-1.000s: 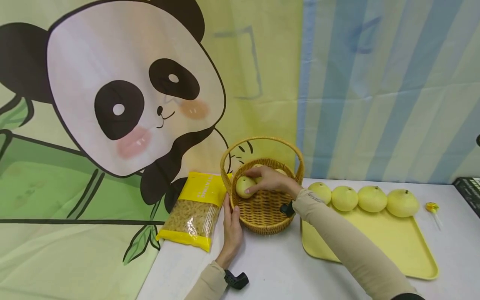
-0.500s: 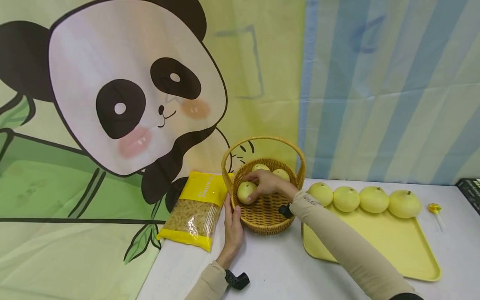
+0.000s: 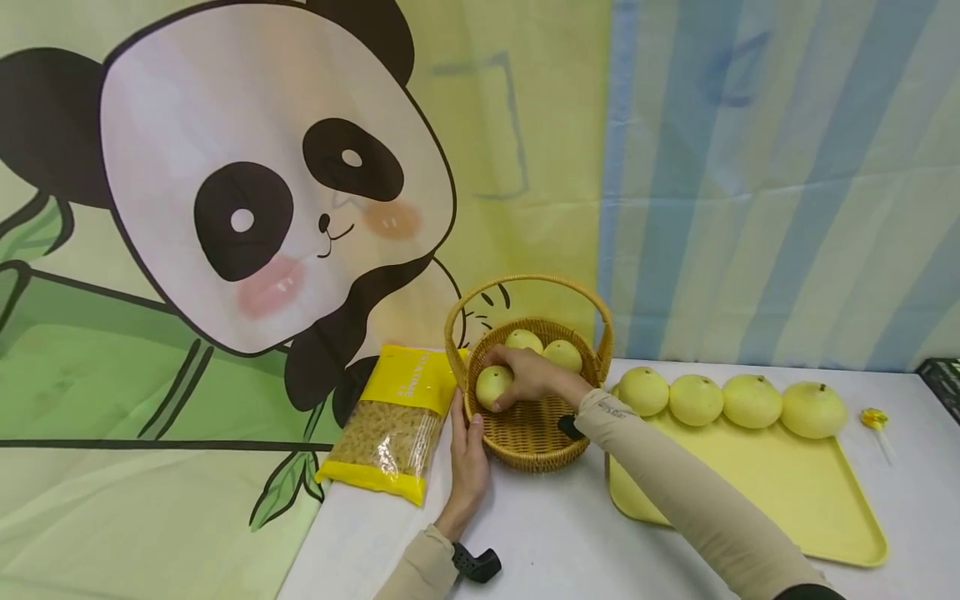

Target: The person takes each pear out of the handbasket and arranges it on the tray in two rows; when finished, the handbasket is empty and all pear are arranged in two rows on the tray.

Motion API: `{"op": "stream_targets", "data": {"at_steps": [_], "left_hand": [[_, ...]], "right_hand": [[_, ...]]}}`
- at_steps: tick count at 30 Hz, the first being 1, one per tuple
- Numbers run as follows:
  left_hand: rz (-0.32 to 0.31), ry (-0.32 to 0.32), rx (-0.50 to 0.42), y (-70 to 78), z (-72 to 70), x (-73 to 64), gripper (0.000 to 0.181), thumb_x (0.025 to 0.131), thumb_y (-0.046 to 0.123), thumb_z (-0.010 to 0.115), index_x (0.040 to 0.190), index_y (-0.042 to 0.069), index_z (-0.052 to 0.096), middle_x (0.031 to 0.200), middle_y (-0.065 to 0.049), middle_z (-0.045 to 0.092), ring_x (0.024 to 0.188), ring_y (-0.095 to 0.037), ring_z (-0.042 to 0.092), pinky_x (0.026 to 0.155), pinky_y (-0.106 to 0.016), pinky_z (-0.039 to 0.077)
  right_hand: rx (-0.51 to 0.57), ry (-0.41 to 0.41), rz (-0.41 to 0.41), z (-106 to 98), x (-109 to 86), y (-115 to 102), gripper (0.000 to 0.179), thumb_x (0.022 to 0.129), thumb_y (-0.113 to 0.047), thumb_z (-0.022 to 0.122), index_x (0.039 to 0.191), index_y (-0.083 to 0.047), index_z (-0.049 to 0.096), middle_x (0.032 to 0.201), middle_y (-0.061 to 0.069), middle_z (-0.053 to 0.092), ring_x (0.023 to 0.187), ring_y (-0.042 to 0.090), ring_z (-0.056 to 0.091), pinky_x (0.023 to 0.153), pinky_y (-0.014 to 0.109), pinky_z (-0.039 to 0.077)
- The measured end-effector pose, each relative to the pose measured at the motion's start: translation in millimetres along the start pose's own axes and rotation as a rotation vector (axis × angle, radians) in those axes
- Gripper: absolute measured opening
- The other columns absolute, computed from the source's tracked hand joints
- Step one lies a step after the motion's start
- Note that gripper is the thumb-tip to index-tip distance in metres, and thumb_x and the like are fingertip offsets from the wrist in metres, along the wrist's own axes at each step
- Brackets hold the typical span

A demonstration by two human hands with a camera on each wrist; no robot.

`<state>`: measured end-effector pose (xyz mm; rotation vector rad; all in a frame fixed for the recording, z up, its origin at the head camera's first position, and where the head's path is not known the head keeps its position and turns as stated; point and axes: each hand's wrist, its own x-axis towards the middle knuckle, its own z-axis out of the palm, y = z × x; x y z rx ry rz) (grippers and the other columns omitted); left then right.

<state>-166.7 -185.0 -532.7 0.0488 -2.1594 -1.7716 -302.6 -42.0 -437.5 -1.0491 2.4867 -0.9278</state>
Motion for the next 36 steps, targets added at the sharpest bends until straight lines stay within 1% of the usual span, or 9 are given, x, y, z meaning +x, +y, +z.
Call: {"op": "stream_targets", "data": {"at_steps": [3,7,12,17,20,23,29,33,36], "left_hand": [[0.008,-0.001,-0.001,-1.3,0.8,-0.1,0.059,0.117,0.023,0.031,0.172,0.029,0.01,0.179,0.002,0.012,0.164,-0.017,0.015,0.122,-0.006,0.014],[0.017,-0.008,-0.003,-1.8,0.8,-0.6,0.059,0.117,0.023,0.031,0.172,0.028,0.009,0.18,0.002,0.011,0.164,-0.017,0.015,0.122,-0.006,0.015],[0.011,-0.013,0.019,0.3,0.1,-2.3,0.059,0.117,0.025,0.03,0.172,0.028,0.009,0.18,0.004,0.01,0.165,-0.018,0.013,0.124,-0.01,0.013],[0.013,-0.01,0.024,1.6,0.2,-2.8,0.059,0.117,0.023,0.03,0.172,0.03,0.009,0.18,0.005,0.011,0.165,-0.017,0.012,0.125,-0.012,0.012],[0.029,-0.007,0.021,0.8,0.2,-1.9,0.059,0.117,0.022,0.03,0.172,0.029,0.01,0.18,0.003,0.011,0.165,-0.02,0.014,0.126,-0.013,0.013],[0.039,-0.004,0.022,-0.6,1.2,-0.9,0.059,0.117,0.021,0.03,0.172,0.028,0.011,0.18,0.001,0.012,0.165,-0.023,0.015,0.129,-0.02,0.014],[0.017,-0.006,0.036,-1.9,2.1,-1.7,0.059,0.117,0.023,0.029,0.172,0.031,0.01,0.18,0.004,0.012,0.165,-0.022,0.014,0.134,-0.045,0.013],[0.01,-0.003,0.04,-3.0,2.0,-2.2,0.058,0.117,0.027,0.029,0.172,0.03,0.009,0.18,0.002,0.011,0.165,-0.022,0.013,0.134,-0.046,0.012],[0.013,0.002,0.04,-3.5,1.7,-2.5,0.058,0.117,0.029,0.029,0.172,0.028,0.01,0.18,0.0,0.012,0.165,-0.023,0.013,0.134,-0.042,0.012]], "right_hand": [[0.006,0.026,-0.044,1.1,-1.0,2.6,0.07,0.075,-0.022,0.099,0.136,-0.011,0.066,0.142,0.01,0.069,0.129,0.028,0.065,0.109,0.044,0.054],[0.023,0.043,-0.068,-0.9,-3.7,3.2,0.073,0.07,-0.027,0.102,0.135,-0.011,0.073,0.134,0.005,0.075,0.119,0.021,0.069,0.101,0.037,0.058],[0.147,0.082,-0.053,-9.8,-11.0,0.4,0.073,0.07,-0.03,0.102,0.136,-0.014,0.074,0.13,0.002,0.077,0.107,0.014,0.07,0.088,0.03,0.059],[0.274,0.115,-0.054,-21.4,-21.1,-5.4,0.072,0.072,-0.029,0.101,0.137,-0.013,0.073,0.13,0.005,0.076,0.1,0.018,0.07,0.081,0.03,0.058],[0.298,0.144,-0.053,-27.9,-28.3,-9.3,0.072,0.073,-0.029,0.1,0.138,-0.013,0.073,0.131,0.005,0.076,0.102,0.021,0.071,0.079,0.029,0.059],[0.292,0.168,-0.057,-33.4,-37.4,-9.3,0.071,0.072,-0.032,0.101,0.137,-0.017,0.074,0.135,0.004,0.074,0.109,0.022,0.072,0.083,0.031,0.06],[0.293,0.187,-0.032,-40.9,-66.1,-5.5,0.069,0.069,-0.038,0.102,0.132,-0.03,0.076,0.14,0.001,0.071,0.126,0.027,0.069,0.098,0.044,0.061],[0.349,0.193,-0.003,-45.8,-88.5,-2.6,0.069,0.069,-0.037,0.102,0.133,-0.031,0.076,0.14,0.002,0.071,0.125,0.027,0.069,0.097,0.045,0.062],[0.405,0.195,-0.013,-49.4,-102.5,1.3,0.07,0.071,-0.032,0.101,0.136,-0.023,0.075,0.139,0.005,0.072,0.115,0.024,0.072,0.092,0.041,0.064]]}}
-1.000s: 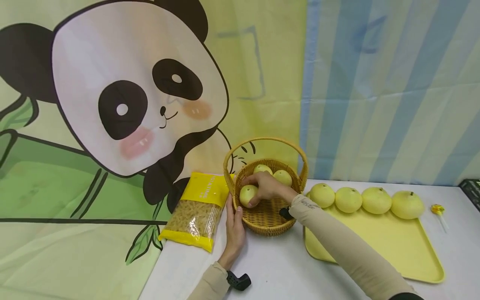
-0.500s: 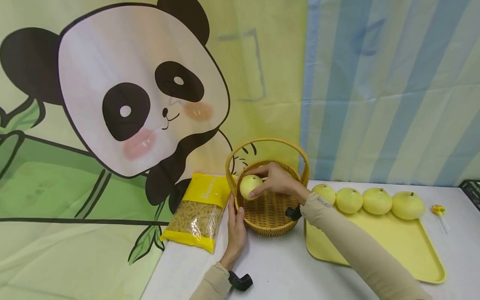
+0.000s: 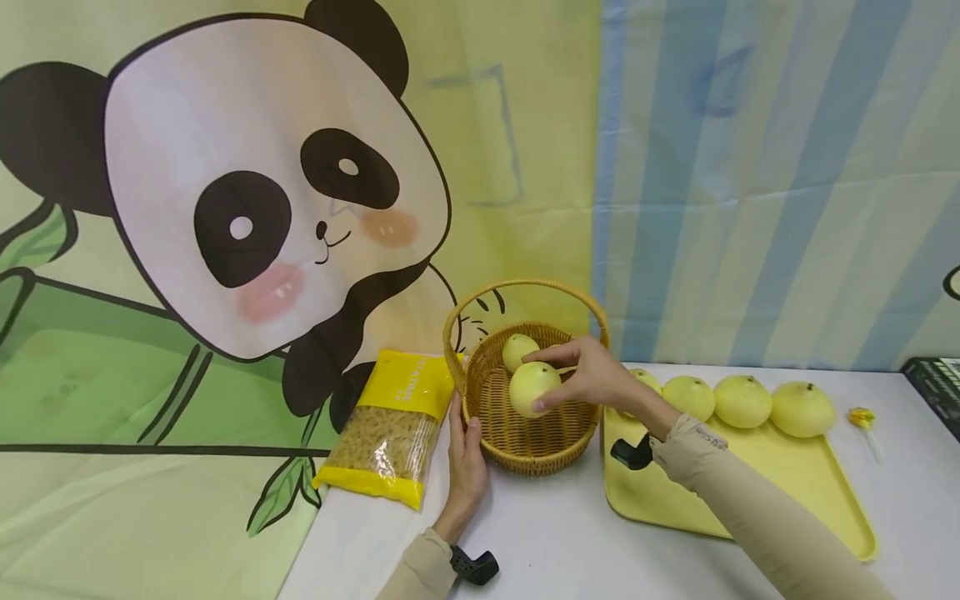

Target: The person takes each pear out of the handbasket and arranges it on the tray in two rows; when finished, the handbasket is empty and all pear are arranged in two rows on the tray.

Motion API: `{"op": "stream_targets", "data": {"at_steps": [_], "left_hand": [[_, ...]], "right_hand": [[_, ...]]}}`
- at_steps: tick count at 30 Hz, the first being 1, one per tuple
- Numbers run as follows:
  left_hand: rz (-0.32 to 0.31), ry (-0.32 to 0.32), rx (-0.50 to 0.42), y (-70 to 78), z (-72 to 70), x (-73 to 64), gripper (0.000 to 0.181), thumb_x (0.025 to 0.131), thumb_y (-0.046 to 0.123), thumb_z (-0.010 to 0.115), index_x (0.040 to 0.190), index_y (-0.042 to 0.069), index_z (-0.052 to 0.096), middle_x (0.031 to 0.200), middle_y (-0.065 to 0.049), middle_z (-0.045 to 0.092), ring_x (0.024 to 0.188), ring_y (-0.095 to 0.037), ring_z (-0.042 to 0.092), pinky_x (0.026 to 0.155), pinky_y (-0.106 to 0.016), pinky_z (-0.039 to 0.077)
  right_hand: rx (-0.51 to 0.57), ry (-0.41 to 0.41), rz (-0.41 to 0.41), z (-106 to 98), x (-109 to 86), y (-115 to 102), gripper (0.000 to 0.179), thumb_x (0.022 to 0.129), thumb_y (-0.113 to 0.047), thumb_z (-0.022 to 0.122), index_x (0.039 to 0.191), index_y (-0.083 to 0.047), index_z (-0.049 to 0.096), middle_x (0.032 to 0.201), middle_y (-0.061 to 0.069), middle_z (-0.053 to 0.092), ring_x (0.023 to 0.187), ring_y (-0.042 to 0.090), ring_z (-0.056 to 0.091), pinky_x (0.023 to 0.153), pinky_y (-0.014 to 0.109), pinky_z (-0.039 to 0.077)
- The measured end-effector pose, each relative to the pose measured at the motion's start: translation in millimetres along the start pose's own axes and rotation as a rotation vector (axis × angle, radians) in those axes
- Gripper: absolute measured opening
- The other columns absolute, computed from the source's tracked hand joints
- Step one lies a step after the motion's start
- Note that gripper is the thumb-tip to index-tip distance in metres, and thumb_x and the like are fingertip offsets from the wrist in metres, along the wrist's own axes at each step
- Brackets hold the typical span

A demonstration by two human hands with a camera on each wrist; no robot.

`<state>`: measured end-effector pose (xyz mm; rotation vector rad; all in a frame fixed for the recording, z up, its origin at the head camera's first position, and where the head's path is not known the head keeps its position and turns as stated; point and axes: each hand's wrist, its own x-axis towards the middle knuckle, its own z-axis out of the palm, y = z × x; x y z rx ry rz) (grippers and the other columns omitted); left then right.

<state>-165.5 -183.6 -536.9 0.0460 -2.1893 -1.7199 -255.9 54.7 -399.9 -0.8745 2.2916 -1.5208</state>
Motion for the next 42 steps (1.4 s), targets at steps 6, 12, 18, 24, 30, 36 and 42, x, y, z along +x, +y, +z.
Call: {"op": "stream_targets", "data": {"at_steps": [6,12,18,24,30,36,42], "left_hand": [[-0.001,-0.005,-0.02,-1.2,-1.4,-1.0,0.058,0.117,0.03,0.03,0.172,0.03,0.01,0.18,0.002,0.01,0.166,-0.022,0.012,0.133,-0.032,0.011],[0.004,-0.013,-0.031,-3.5,-1.4,-0.8,0.058,0.117,0.028,0.03,0.172,0.031,0.01,0.18,0.002,0.01,0.165,-0.022,0.013,0.13,-0.021,0.012],[0.008,-0.012,-0.036,-5.1,-0.9,0.1,0.058,0.117,0.029,0.029,0.172,0.031,0.01,0.18,0.001,0.01,0.165,-0.021,0.012,0.128,-0.017,0.012],[-0.001,-0.006,-0.029,-5.0,0.3,0.1,0.058,0.117,0.029,0.029,0.172,0.03,0.01,0.18,0.0,0.011,0.165,-0.022,0.013,0.132,-0.029,0.011],[0.006,-0.013,-0.03,-5.8,0.4,1.5,0.058,0.117,0.029,0.029,0.172,0.031,0.01,0.18,0.001,0.011,0.165,-0.021,0.013,0.13,-0.02,0.012],[0.011,-0.014,-0.034,-4.6,-0.2,1.7,0.058,0.117,0.03,0.029,0.172,0.032,0.01,0.18,0.002,0.011,0.165,-0.02,0.012,0.129,-0.019,0.011],[0.018,-0.009,-0.03,-4.5,0.5,2.2,0.058,0.117,0.029,0.03,0.172,0.029,0.011,0.18,-0.001,0.011,0.165,-0.024,0.013,0.128,-0.016,0.011]], "right_hand": [[0.033,0.034,-0.022,-15.1,-23.4,4.8,0.07,0.073,-0.027,0.1,0.137,-0.018,0.074,0.127,0.005,0.078,0.093,0.018,0.073,0.078,0.032,0.062],[0.092,0.082,-0.008,-33.2,-47.3,10.0,0.068,0.075,-0.019,0.098,0.138,-0.014,0.073,0.139,0.01,0.072,0.101,0.021,0.077,0.079,0.033,0.065],[0.141,0.109,0.011,-52.2,-68.4,18.6,0.069,0.078,-0.013,0.095,0.142,-0.006,0.069,0.143,0.019,0.067,0.105,0.024,0.079,0.081,0.039,0.067],[0.116,0.17,0.026,-68.1,-89.4,37.4,0.066,0.081,-0.013,0.093,0.142,-0.005,0.068,0.147,0.023,0.063,0.109,0.016,0.077,0.084,0.038,0.067],[0.057,0.245,0.059,-71.4,-106.6,57.2,0.063,0.08,-0.017,0.094,0.138,-0.009,0.072,0.145,0.019,0.066,0.114,0.004,0.072,0.086,0.031,0.065],[-0.051,0.278,0.126,-62.3,-117.9,75.4,0.064,0.075,-0.031,0.098,0.134,-0.02,0.076,0.14,0.009,0.071,0.115,-0.005,0.066,0.09,0.022,0.06],[-0.073,0.28,0.121,-52.2,-124.1,85.2,0.062,0.074,-0.034,0.099,0.131,-0.02,0.078,0.135,0.009,0.074,0.113,-0.006,0.067,0.09,0.02,0.059]]}}
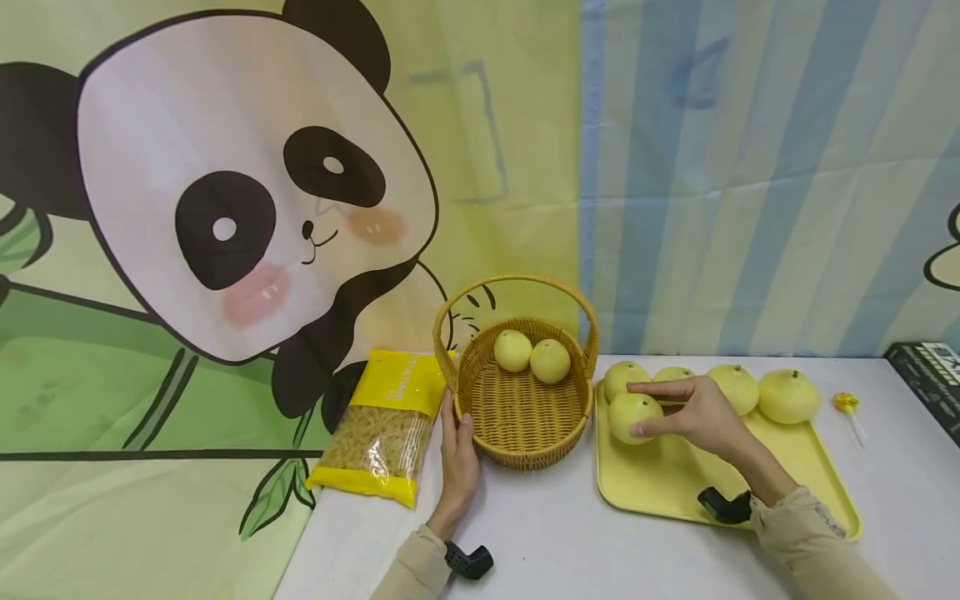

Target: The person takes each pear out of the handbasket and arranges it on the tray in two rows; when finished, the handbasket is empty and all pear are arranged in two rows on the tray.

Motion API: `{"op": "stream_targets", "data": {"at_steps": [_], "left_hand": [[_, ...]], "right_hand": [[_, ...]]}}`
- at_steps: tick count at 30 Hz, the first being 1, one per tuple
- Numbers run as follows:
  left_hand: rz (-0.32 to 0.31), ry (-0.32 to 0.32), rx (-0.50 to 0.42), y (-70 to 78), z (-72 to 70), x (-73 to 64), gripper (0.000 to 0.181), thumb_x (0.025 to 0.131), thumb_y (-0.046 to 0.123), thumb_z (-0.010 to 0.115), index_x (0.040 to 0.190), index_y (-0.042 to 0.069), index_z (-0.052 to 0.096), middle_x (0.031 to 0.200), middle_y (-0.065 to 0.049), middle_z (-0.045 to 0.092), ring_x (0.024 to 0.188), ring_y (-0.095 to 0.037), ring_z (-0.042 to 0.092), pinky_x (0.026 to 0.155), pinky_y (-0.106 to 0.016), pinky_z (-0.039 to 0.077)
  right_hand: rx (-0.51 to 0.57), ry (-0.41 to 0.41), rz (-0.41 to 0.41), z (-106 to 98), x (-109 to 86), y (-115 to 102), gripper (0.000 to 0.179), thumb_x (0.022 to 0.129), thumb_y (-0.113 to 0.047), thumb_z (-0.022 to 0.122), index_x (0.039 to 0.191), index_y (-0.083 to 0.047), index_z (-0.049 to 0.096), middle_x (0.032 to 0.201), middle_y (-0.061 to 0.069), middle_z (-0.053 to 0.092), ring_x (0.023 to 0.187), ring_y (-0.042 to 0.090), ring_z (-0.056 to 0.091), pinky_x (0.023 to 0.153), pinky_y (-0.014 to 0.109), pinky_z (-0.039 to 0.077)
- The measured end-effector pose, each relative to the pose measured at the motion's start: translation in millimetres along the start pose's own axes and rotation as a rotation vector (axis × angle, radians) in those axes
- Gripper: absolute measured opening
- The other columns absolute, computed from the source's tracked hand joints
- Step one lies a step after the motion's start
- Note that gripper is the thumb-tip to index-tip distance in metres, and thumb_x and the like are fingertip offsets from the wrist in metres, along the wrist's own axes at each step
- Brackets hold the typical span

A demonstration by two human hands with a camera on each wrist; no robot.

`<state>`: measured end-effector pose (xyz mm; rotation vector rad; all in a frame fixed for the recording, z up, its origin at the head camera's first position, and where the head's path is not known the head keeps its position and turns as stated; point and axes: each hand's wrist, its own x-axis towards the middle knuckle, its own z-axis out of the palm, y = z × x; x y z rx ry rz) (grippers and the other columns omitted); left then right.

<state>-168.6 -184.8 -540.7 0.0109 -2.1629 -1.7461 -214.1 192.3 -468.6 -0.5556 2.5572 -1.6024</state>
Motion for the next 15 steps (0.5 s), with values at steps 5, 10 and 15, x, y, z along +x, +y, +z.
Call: {"op": "stream_targets", "data": {"at_steps": [5,10,15], "left_hand": [[-0.011,-0.002,-0.003,3.0,-0.5,-1.0,0.058,0.117,0.028,0.029,0.172,0.028,0.01,0.18,0.0,0.011,0.165,-0.022,0.013,0.128,-0.015,0.011],[-0.018,0.003,-0.001,4.3,-0.7,-1.8,0.058,0.117,0.027,0.029,0.172,0.029,0.01,0.18,0.001,0.011,0.165,-0.02,0.014,0.127,-0.015,0.011],[-0.005,0.0,-0.013,2.5,0.1,-1.1,0.058,0.117,0.027,0.03,0.172,0.03,0.01,0.18,0.001,0.011,0.165,-0.022,0.013,0.126,-0.013,0.011]], "right_hand": [[-0.013,0.011,0.005,4.6,-3.1,0.1,0.061,0.073,-0.036,0.099,0.129,-0.02,0.079,0.131,0.002,0.076,0.114,-0.008,0.065,0.091,0.019,0.059],[-0.14,0.035,0.0,8.6,-6.3,-2.6,0.06,0.073,-0.046,0.097,0.127,-0.025,0.08,0.124,-0.006,0.079,0.117,0.003,0.069,0.094,0.028,0.061],[-0.258,0.077,-0.021,13.0,-8.6,-1.4,0.058,0.072,-0.052,0.095,0.123,-0.028,0.082,0.117,-0.01,0.08,0.116,0.018,0.072,0.095,0.035,0.06]]}}
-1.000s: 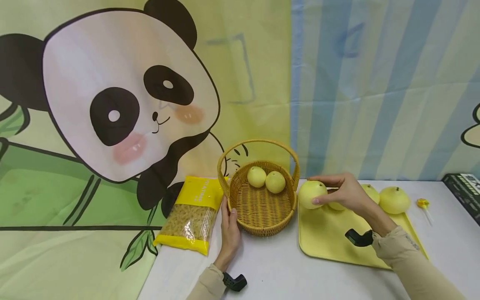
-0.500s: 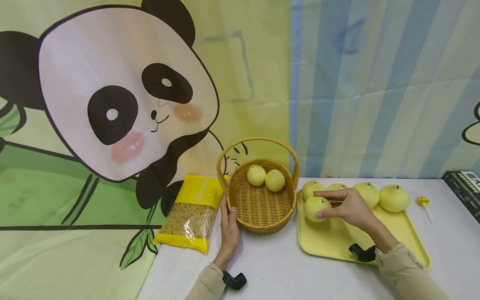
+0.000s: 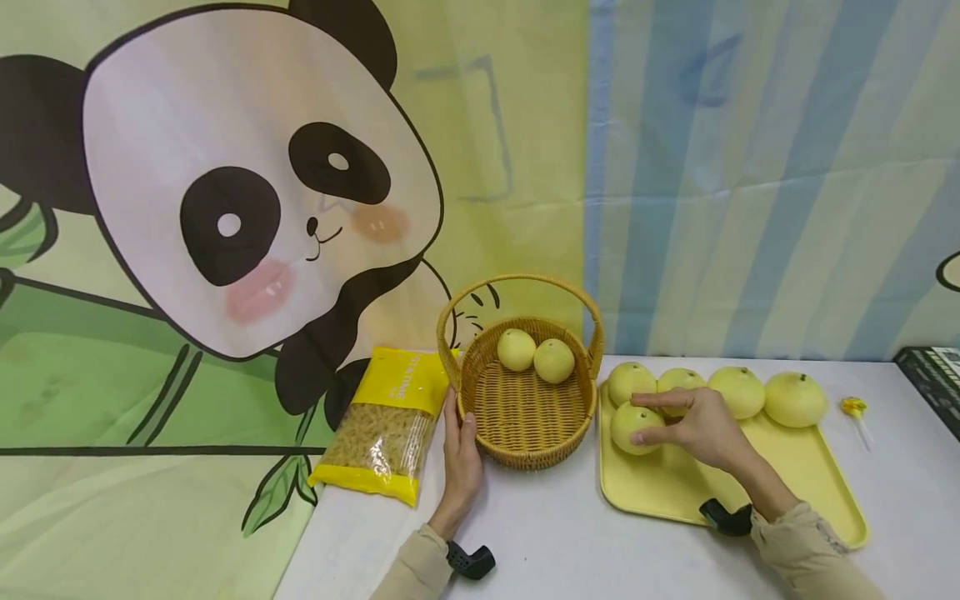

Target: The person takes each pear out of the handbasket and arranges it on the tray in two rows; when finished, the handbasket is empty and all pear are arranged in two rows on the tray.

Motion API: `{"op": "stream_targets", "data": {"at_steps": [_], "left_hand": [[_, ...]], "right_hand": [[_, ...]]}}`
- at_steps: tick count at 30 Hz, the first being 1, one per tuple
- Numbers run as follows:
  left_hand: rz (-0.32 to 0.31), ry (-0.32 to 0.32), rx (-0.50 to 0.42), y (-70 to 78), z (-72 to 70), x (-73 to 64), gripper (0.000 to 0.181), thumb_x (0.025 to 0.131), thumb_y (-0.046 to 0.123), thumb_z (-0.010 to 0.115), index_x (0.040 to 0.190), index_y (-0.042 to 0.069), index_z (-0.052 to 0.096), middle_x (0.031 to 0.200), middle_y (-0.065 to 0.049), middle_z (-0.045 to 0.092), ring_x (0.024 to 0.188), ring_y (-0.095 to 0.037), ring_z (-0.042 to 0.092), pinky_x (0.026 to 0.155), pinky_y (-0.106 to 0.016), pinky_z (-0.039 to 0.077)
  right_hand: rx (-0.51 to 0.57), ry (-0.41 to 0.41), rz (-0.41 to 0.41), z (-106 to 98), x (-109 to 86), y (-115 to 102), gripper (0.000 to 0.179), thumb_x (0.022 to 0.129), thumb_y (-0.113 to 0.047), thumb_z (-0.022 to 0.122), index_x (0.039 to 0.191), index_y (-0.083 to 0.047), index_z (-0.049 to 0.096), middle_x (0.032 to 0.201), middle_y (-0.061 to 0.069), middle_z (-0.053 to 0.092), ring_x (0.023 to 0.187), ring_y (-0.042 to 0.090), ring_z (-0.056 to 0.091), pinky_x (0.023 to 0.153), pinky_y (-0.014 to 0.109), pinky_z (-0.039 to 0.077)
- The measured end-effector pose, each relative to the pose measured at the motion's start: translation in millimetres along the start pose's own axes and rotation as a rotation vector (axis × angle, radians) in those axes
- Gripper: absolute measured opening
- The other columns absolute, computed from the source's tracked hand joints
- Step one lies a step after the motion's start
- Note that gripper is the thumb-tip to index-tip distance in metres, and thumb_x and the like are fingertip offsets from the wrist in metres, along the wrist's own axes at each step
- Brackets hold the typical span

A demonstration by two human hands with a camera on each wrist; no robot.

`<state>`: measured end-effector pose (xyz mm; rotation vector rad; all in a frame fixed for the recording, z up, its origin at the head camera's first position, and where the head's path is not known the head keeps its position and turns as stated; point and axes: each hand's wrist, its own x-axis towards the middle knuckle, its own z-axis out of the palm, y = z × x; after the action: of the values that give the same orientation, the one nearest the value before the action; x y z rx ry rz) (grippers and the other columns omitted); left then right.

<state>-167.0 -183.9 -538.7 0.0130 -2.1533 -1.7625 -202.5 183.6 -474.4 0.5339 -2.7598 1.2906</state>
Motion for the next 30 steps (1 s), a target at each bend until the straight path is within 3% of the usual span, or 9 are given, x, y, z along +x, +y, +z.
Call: {"op": "stream_targets", "data": {"at_steps": [5,14,21,24,30], "left_hand": [[0.005,-0.016,-0.005,-0.1,2.3,0.3,0.058,0.117,0.028,0.029,0.172,0.033,0.008,0.18,0.003,0.01,0.165,-0.02,0.014,0.125,-0.011,0.013],[-0.001,0.004,0.023,-1.6,1.6,-0.2,0.058,0.117,0.029,0.03,0.172,0.031,0.011,0.18,0.001,0.012,0.165,-0.022,0.014,0.127,-0.014,0.012],[-0.003,0.003,0.022,0.9,0.6,-1.0,0.058,0.117,0.029,0.03,0.172,0.028,0.011,0.18,-0.002,0.013,0.165,-0.023,0.014,0.125,-0.011,0.012],[0.0,0.002,0.025,-0.2,0.5,-0.5,0.058,0.117,0.029,0.03,0.172,0.029,0.011,0.18,-0.002,0.013,0.165,-0.024,0.015,0.125,-0.011,0.012],[-0.004,0.005,0.035,-0.2,-0.1,-1.3,0.058,0.117,0.031,0.03,0.172,0.029,0.011,0.179,-0.002,0.013,0.165,-0.024,0.016,0.125,-0.012,0.012]], "right_hand": [[0.002,0.024,0.009,2.4,-2.2,2.7,0.053,0.072,-0.05,0.096,0.118,-0.027,0.084,0.115,-0.009,0.081,0.113,0.013,0.071,0.091,0.028,0.059],[0.076,0.039,-0.011,2.3,-0.9,0.7,0.045,0.075,-0.042,0.096,0.114,-0.023,0.085,0.117,-0.005,0.081,0.11,-0.002,0.068,0.093,0.026,0.061],[0.164,0.066,-0.069,5.9,-0.5,1.1,0.037,0.077,-0.029,0.096,0.111,-0.018,0.085,0.117,0.001,0.081,0.105,-0.002,0.071,0.089,0.025,0.062],[0.183,0.088,-0.088,7.8,-0.1,1.8,0.032,0.078,-0.025,0.096,0.107,-0.017,0.086,0.114,0.002,0.081,0.105,-0.003,0.071,0.089,0.019,0.06],[0.22,0.091,-0.068,8.2,0.2,-0.5,0.022,0.08,-0.021,0.094,0.1,-0.016,0.087,0.111,0.005,0.082,0.106,-0.004,0.07,0.088,0.012,0.057]]}}
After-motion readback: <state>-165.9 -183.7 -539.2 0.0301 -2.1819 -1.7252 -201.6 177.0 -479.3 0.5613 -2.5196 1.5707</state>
